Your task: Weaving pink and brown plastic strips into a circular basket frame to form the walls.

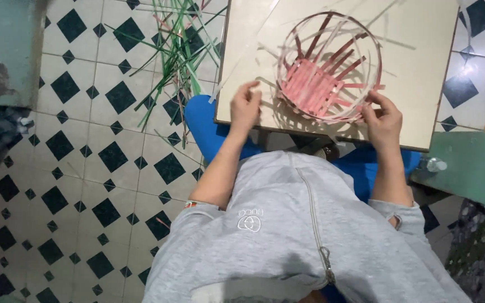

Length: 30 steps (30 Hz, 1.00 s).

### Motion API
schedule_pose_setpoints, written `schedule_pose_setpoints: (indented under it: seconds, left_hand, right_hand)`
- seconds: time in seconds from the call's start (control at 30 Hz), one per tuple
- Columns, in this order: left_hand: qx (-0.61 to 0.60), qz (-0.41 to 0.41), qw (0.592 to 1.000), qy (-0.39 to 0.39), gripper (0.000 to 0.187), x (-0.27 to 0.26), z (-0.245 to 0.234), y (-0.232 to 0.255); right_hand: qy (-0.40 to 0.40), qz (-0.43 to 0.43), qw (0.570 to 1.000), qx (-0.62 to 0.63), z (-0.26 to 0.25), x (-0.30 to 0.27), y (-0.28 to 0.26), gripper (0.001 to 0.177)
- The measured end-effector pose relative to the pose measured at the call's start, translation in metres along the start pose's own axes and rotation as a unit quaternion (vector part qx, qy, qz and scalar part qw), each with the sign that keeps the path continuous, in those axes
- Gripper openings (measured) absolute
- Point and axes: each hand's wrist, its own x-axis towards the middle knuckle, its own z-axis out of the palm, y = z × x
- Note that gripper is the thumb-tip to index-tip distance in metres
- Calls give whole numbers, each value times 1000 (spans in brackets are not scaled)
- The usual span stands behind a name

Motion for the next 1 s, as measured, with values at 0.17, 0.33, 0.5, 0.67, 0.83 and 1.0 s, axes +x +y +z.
schedule_pose_setpoints:
  seconds: [0.17,0.33,0.5,0.67,0.83,1.0]
  left_hand:
    - [14,228,972,59,29,23,-5,60]
    - [246,288,924,-49,35,94,29,72]
    - [303,190,927,-111,33,115,59,85]
    - [207,153,961,-105,27,97,51,81]
    - [193,126,963,-142,19,92,50,78]
    - [162,78,969,-169,27,83,45,94]
  right_hand:
    - [-1,-29,1000,-2,-5,4,-14,35]
    - [-29,-18,999,-39,-14,2,-22,40]
    - [-50,-26,995,-81,-22,4,-20,33]
    - [46,-186,961,-201,-21,1,-15,27]
    - [-142,-105,967,-183,29,14,-97,22]
    - [-176,-26,981,-75,74,41,-124,31]
